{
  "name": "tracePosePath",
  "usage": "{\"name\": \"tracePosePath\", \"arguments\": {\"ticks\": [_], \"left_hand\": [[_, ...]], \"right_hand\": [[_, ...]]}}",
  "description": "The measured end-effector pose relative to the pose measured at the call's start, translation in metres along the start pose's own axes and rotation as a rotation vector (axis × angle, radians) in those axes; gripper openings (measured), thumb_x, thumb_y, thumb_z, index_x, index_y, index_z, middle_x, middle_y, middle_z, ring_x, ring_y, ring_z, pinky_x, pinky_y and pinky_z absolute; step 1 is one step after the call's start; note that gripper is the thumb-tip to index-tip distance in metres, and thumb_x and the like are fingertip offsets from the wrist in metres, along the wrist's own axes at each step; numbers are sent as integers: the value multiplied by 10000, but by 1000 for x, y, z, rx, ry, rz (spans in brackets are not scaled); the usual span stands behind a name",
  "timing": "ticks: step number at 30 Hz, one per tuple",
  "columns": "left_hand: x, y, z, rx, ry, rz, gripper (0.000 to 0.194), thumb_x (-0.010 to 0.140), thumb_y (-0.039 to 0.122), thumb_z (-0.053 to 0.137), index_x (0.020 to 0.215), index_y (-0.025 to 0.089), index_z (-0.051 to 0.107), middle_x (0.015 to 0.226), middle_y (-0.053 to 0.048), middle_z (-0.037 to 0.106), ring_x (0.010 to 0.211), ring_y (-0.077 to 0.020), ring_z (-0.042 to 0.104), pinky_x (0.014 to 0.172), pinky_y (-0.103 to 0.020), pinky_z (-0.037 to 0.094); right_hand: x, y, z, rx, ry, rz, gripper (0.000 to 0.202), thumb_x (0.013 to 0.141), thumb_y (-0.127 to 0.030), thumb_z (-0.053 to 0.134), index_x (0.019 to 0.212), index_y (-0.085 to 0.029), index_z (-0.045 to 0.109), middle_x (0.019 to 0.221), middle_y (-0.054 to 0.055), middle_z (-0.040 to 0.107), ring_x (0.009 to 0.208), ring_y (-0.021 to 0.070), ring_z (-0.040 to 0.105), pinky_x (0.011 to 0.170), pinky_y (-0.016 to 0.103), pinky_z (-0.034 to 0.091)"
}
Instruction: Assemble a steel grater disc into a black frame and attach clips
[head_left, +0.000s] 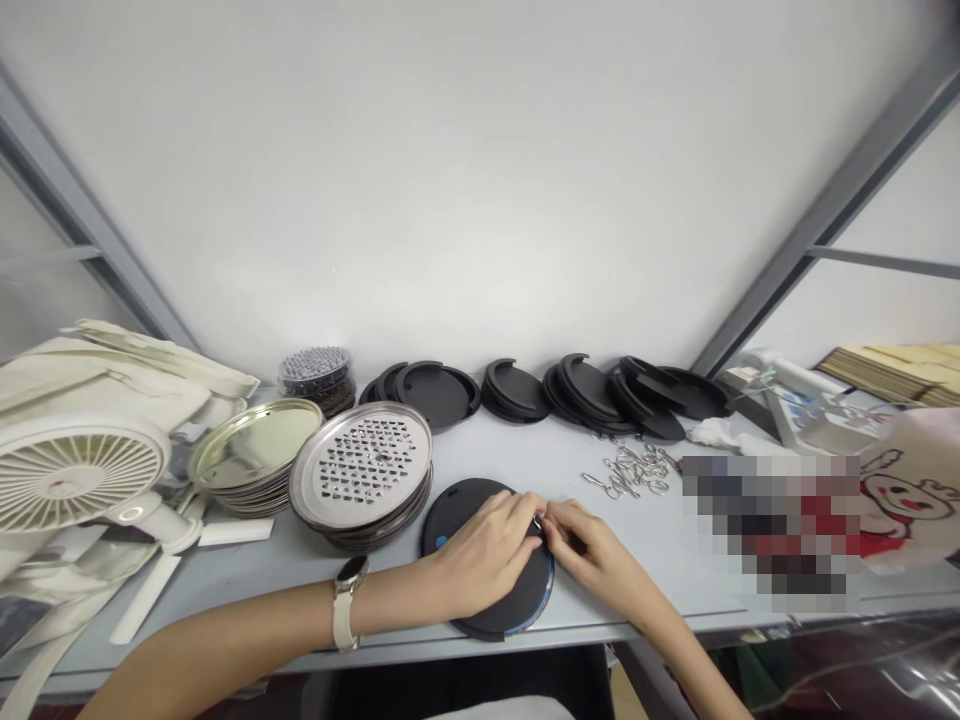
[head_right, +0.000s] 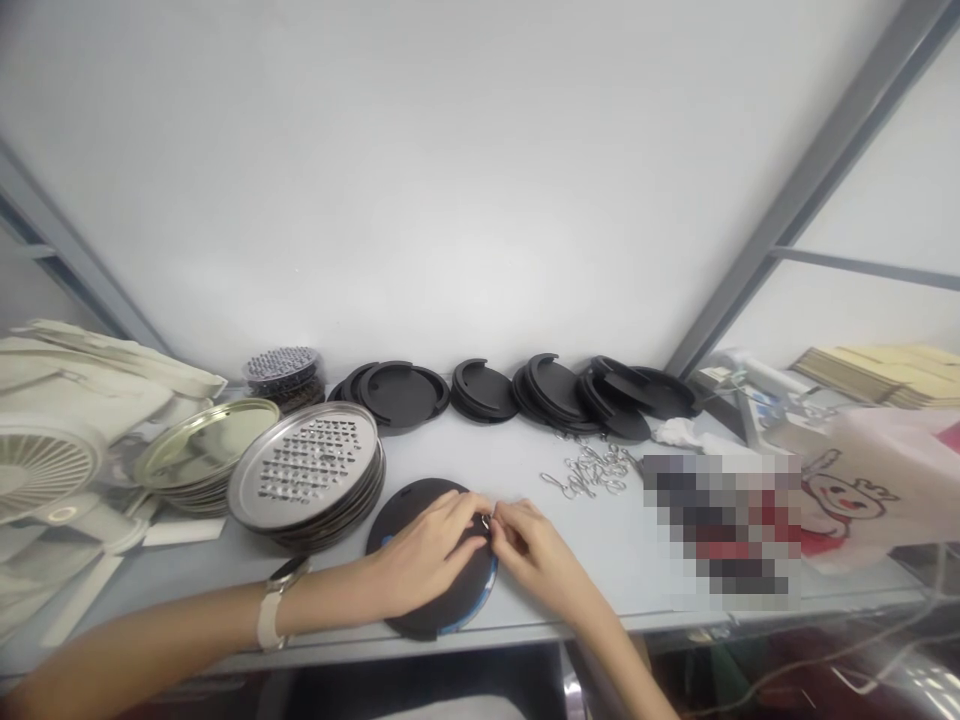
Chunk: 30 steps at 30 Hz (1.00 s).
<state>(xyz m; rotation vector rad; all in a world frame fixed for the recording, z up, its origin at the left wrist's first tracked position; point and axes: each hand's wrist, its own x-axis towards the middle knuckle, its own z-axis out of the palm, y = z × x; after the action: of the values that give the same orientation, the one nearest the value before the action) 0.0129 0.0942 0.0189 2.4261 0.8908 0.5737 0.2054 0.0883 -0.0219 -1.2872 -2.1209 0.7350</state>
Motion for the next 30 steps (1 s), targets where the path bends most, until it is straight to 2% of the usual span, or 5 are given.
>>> {"name": "tracePosePath", "arguments": {"ticks": [16,24,30], "left_hand": [[0,-1,3,-12,15,-10,203,921,122,420,1108,199,434,1083,-66,548,1033,-226,502,908,-374,424],[0,-2,4,1,23,1,223,919,120,434,1129,196,427,1094,-64,543,1035,-224,503,916,-373,423],[0,-2,4,5,20,0,204,916,117,432,1104,194,434,1060,-61,548,1013,-225,507,895,-370,430]], "right_hand": [[0,-2,-1,-48,8,-22,260,941,-204,372,682,-215,360,640,-28,438,682,168,470,645,281,385],[1,-6,-2,-9,-4,-52,245,985,-239,339,794,-205,490,756,12,555,760,184,513,721,311,409],[1,-5,-2,-39,4,-48,290,988,-265,323,736,-207,455,705,8,527,727,187,509,696,317,410]]}}
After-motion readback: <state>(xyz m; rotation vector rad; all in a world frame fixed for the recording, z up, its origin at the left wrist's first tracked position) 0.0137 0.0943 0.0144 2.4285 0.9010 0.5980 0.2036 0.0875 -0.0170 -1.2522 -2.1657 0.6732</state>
